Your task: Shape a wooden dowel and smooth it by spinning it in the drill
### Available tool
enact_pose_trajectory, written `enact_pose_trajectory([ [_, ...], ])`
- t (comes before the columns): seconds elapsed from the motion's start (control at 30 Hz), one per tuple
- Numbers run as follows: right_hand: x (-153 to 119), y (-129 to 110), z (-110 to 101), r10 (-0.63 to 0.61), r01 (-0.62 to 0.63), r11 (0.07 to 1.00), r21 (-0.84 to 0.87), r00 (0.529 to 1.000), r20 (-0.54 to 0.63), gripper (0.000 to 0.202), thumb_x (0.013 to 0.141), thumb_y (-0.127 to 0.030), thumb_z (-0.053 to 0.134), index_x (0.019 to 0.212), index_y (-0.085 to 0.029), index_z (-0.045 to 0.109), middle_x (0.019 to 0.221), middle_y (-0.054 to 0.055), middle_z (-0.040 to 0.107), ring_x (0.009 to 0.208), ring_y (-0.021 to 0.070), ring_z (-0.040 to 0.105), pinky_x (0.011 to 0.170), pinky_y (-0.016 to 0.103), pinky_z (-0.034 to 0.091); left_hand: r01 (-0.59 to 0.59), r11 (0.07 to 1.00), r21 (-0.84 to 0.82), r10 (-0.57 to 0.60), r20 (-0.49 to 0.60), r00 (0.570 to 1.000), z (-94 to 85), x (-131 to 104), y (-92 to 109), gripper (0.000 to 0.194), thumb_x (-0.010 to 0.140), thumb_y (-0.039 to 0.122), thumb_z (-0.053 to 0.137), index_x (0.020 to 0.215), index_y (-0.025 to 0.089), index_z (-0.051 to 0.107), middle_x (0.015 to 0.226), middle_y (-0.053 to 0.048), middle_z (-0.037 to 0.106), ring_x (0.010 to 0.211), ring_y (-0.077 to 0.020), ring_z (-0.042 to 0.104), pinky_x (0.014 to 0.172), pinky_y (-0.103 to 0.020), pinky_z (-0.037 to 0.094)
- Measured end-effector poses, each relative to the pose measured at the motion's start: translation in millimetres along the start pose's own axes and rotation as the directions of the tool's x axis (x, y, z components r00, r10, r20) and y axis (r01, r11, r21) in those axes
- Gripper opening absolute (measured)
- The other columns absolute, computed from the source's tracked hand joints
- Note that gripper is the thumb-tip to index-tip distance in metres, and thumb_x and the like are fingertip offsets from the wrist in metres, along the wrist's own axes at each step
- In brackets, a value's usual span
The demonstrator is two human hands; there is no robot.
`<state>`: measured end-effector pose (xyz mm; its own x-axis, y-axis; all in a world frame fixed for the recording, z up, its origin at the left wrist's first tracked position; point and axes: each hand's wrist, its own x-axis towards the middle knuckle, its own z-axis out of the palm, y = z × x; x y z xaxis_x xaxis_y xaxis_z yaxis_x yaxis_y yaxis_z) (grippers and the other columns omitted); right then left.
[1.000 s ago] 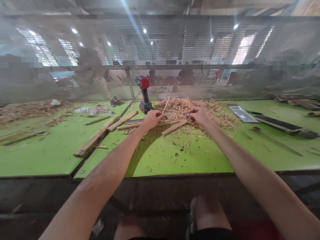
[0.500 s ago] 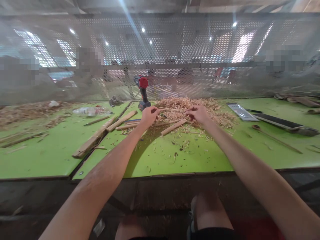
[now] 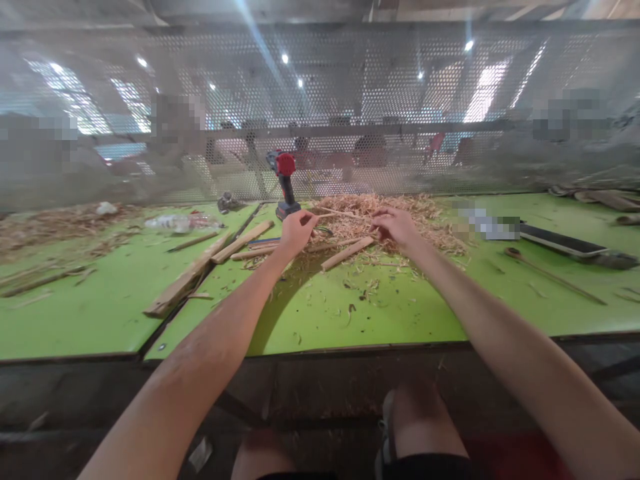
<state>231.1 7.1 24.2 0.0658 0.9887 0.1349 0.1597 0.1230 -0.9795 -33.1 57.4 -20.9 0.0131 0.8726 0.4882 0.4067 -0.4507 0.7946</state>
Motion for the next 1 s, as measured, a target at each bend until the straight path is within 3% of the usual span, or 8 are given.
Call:
enact_pose_trajectory([
  [0.1, 0.6, -1.3, -3.7, 0.002, -0.003, 0.996, 0.086, 1.0, 0.018, 0.017, 0.096, -0.008, 0.062, 0.086, -0.018, 0.071, 0.084, 0.006, 0.073, 0.062, 0.0095, 0.06, 0.056, 0.023, 0.056, -0.048, 0.995, 0.093, 0.05, -0.01, 0.999, -0.8, -0.9, 2.7, 0.016, 0.093, 0.031, 0.061, 0.087, 0.018, 0.067, 0.06, 0.001, 0.061, 0.056, -0.0158, 0.062, 0.063, -0.027, 0.051],
  [0.27, 0.1, -1.9, -7.2, 0.026, -0.028, 0.992, 0.126, 1.0, 0.018, 0.018, 0.094, -0.005, 0.065, 0.083, -0.018, 0.071, 0.082, 0.007, 0.071, 0.063, 0.0113, 0.061, 0.056, 0.026, 0.057, -0.132, 0.974, 0.184, 0.134, 0.001, 0.991, -0.9, -0.4, 5.2, 0.012, 0.093, 0.027, 0.06, 0.092, 0.016, 0.067, 0.074, -0.003, 0.066, 0.069, -0.0169, 0.064, 0.067, -0.027, 0.05],
  [0.47, -0.4, -5.2, -8.5, 0.035, -0.035, 0.985, 0.166, 0.999, 0.004, 0.023, 0.096, -0.001, 0.059, 0.083, -0.016, 0.07, 0.079, 0.006, 0.069, 0.065, 0.01, 0.062, 0.055, 0.02, 0.056, -0.145, 0.969, 0.2, 0.15, -0.01, 0.989, -1.5, 0.5, 4.6, 0.012, 0.093, 0.025, 0.059, 0.092, 0.016, 0.067, 0.077, -0.004, 0.066, 0.071, -0.0175, 0.063, 0.07, -0.027, 0.05],
  [0.77, -8.5, -8.8, -4.3, 0.043, -0.054, 0.981, 0.187, 0.997, 0.064, 0.02, 0.096, -0.001, 0.06, 0.086, -0.014, 0.07, 0.078, 0.007, 0.069, 0.063, 0.0106, 0.063, 0.055, 0.021, 0.057, -0.139, 0.975, 0.172, 0.146, -0.034, 0.989, -1.7, 0.7, 4.0, 0.012, 0.093, 0.026, 0.057, 0.093, 0.017, 0.065, 0.075, -0.002, 0.064, 0.065, -0.0158, 0.061, 0.067, -0.026, 0.049],
  [0.87, -4.5, -10.8, -6.9, 0.026, -0.029, 0.985, 0.171, 0.999, 0.02, 0.017, 0.097, -0.002, 0.061, 0.09, -0.014, 0.071, 0.077, 0.006, 0.07, 0.062, 0.0113, 0.064, 0.055, 0.022, 0.058, -0.153, 0.973, 0.174, 0.164, -0.049, 0.985, -2.8, 1.7, 1.2, 0.011, 0.092, 0.027, 0.058, 0.091, 0.018, 0.065, 0.078, -0.003, 0.065, 0.069, -0.0162, 0.062, 0.067, -0.026, 0.049],
  [1.0, 12.4, -20.9, -22.8, -0.032, 0.049, 0.989, 0.14, 0.992, -0.122, 0.021, 0.1, 0.0, 0.055, 0.097, -0.018, 0.067, 0.079, 0.003, 0.07, 0.067, 0.0097, 0.067, 0.064, 0.021, 0.063, -0.142, 0.979, 0.15, 0.151, -0.052, 0.987, -1.6, 1.7, -3.2, 0.009, 0.089, 0.027, 0.059, 0.087, 0.018, 0.063, 0.076, -0.002, 0.065, 0.068, -0.0168, 0.061, 0.065, -0.026, 0.048],
])
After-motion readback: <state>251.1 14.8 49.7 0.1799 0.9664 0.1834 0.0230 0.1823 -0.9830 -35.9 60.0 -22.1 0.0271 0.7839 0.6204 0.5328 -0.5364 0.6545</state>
